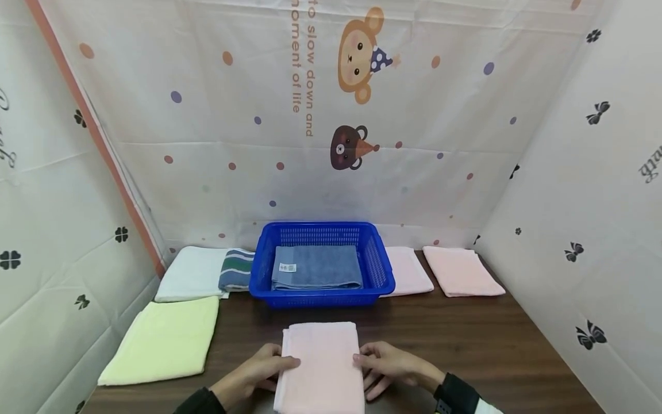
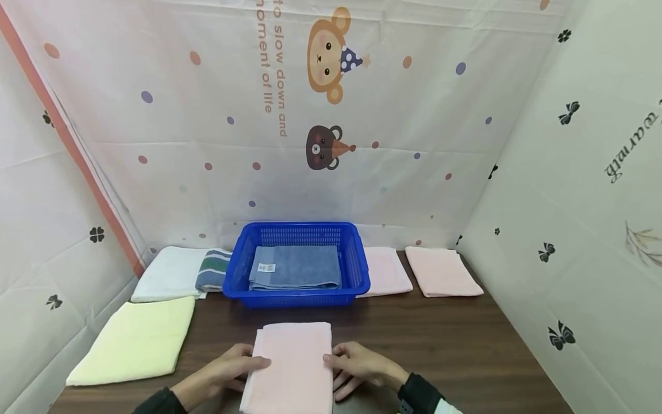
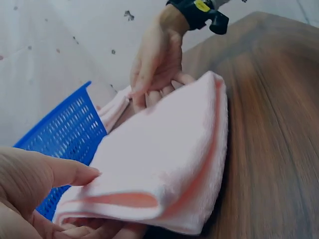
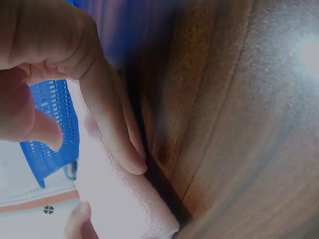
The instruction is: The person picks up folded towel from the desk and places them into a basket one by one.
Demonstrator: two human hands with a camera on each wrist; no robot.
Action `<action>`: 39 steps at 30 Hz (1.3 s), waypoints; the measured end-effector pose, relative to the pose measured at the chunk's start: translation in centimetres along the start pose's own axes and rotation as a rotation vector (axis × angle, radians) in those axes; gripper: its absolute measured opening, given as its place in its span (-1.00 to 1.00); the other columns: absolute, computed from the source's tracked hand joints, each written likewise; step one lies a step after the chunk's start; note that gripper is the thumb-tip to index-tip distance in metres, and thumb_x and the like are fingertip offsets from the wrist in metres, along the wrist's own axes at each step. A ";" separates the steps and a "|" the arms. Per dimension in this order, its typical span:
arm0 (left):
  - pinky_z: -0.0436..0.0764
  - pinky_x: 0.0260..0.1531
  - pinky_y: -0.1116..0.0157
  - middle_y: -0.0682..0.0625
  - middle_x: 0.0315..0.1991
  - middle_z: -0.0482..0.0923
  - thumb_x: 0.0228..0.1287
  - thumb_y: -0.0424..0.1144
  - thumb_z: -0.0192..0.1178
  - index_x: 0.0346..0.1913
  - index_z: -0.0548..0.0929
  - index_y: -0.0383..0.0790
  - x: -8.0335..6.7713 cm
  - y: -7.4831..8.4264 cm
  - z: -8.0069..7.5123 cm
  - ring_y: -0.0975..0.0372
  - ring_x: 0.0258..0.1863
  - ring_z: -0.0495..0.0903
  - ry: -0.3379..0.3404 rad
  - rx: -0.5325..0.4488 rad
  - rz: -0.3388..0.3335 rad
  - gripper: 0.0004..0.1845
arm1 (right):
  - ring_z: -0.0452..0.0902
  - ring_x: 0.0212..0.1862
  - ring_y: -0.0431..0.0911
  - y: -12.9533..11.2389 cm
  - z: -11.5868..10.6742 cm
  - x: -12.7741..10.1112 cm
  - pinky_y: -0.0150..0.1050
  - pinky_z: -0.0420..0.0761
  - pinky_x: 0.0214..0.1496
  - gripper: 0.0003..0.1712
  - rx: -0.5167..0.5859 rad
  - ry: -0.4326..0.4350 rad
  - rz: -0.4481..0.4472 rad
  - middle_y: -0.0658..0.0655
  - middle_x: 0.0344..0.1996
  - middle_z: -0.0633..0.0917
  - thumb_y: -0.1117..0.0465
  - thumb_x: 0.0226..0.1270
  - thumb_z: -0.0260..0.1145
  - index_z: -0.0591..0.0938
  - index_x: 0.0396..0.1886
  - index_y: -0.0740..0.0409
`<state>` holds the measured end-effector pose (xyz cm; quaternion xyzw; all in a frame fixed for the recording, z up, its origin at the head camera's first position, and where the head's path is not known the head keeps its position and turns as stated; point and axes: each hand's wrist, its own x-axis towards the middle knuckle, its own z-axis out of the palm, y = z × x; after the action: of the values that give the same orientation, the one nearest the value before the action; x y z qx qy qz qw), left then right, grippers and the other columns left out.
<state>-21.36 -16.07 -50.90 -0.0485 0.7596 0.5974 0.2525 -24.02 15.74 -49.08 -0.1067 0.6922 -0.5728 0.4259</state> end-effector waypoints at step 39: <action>0.77 -0.08 0.15 -0.04 -0.09 0.72 0.47 -0.33 0.14 0.45 0.23 -0.46 -3.9 6.1 -2.9 0.19 -0.10 0.73 -0.416 -0.230 0.165 -0.41 | 0.65 -0.28 -0.08 -6.4 1.1 -3.3 0.01 0.76 -0.46 -0.24 -0.180 0.236 -0.315 0.09 -0.35 0.61 0.29 0.45 0.30 0.18 0.50 0.41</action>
<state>-21.22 -17.92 -43.31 0.1094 0.6196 0.6957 0.3467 -23.43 15.03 -41.88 -0.1833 0.7606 -0.5764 0.2359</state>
